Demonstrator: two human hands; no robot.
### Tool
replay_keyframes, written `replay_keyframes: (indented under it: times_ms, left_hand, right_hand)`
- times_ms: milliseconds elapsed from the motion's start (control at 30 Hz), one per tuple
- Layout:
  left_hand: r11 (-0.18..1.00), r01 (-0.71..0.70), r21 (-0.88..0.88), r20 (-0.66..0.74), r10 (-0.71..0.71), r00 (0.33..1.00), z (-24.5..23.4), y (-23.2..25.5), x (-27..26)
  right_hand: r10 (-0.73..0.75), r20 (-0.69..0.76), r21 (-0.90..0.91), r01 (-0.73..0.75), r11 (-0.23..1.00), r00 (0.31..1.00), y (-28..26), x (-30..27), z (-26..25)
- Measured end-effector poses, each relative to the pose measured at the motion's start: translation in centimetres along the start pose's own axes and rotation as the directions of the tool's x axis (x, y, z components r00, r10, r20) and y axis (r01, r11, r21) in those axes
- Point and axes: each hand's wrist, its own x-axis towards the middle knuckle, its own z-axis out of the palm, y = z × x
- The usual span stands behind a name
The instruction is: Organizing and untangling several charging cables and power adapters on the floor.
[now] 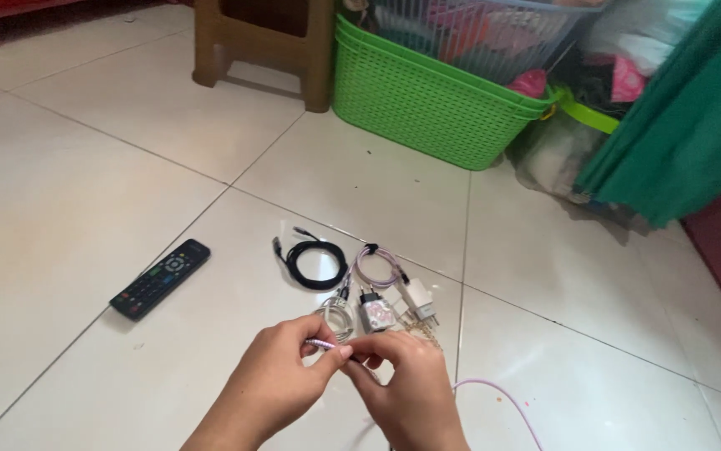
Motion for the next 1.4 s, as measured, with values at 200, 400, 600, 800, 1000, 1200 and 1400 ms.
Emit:
replay_keyframes:
  times_ms: [200,400,600,800,1000,1200,1400]
  left_hand:
    - [0.999,-0.038,-0.027,-0.001,0.038,0.999,-0.2,-1.4,-0.2]
    - [0.992,-0.093,-0.079,-0.031,0.091,0.995,-0.2,-1.7,-0.2]
    - [0.989,-0.085,-0.117,-0.066,0.078,0.995,-0.4,-2.3,0.3]
    - [0.993,-0.037,-0.109,-0.094,0.026,0.995,-0.3,-3.0,2.2]
    - [0.987,-0.05,-0.155,-0.111,0.033,0.993,0.7,-4.7,4.0]
    - [0.984,0.062,-0.168,-0.136,-0.085,0.987,1.1,-6.5,4.0]
    - [0.994,0.0,-0.106,-0.248,-0.027,0.968,1.5,-7.6,4.8]
  right_hand:
    - [0.089,0.062,0.102,-0.095,0.99,0.994,0.9,0.0,0.7]
    - [0.183,0.111,0.225,-0.204,0.953,0.977,2.8,0.3,1.8]
    - [0.183,0.143,0.181,-0.208,0.961,0.973,2.6,1.4,2.2]
    - [0.206,0.184,0.098,-0.227,0.969,0.961,4.1,3.9,3.4]
    - [0.176,0.282,0.065,-0.202,0.977,0.943,5.8,5.8,4.2]
    - [0.027,0.394,0.131,-0.085,0.988,0.919,6.9,7.2,5.8]
    - [-0.113,0.477,0.163,0.039,0.986,0.872,8.8,9.5,6.1]
